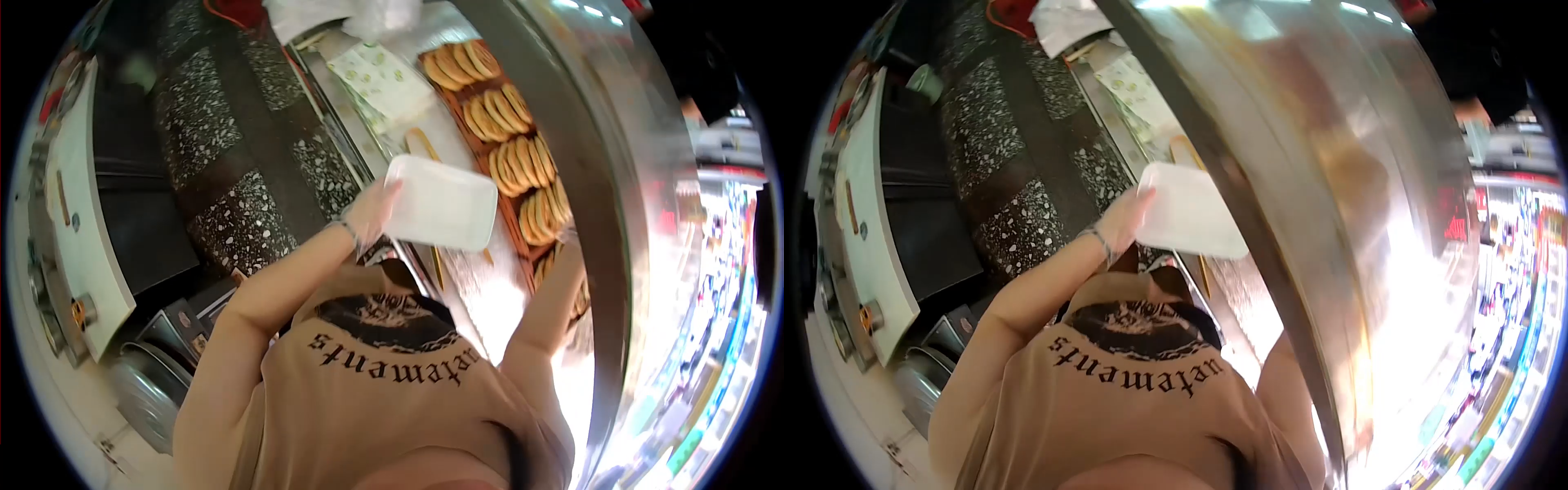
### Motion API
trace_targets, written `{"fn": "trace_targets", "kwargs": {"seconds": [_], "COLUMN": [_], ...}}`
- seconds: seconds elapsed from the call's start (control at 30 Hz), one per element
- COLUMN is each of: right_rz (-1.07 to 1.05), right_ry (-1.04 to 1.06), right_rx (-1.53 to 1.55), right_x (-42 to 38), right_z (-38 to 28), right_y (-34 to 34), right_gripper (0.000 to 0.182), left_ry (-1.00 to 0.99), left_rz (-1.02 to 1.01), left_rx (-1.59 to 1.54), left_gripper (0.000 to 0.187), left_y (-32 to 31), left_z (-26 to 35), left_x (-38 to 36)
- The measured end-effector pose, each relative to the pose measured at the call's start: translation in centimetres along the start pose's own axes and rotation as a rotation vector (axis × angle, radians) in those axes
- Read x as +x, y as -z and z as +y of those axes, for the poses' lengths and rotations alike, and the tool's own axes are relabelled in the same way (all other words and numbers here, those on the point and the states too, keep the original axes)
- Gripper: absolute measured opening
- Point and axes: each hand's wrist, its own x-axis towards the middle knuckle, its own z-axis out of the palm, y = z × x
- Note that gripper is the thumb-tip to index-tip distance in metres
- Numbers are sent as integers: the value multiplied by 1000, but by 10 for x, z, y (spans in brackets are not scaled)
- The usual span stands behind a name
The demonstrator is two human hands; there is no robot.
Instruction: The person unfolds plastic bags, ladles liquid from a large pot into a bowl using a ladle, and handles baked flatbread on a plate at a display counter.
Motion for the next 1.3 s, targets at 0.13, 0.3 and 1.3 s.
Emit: {"fn": "trace_targets", "kwargs": {"seconds": [0.13, 0.3, 1.3], "right_rz": [-286, -517, 339], "right_ry": [-39, 65, 43], "right_rx": [390, 232, 19], "right_x": [-81, -136, -156], "right_z": [-75, -153, -130], "right_y": [-9, -7, 86], "right_gripper": [40, 40, 35], "left_ry": [-18, -10, -73], "left_rz": [-114, -136, 30], "left_rx": [221, 9, -268], "left_gripper": [43, 44, 41], "left_y": [-35, -44, 49], "left_z": [14, -11, 118], "left_x": [-15, -16, -72]}}
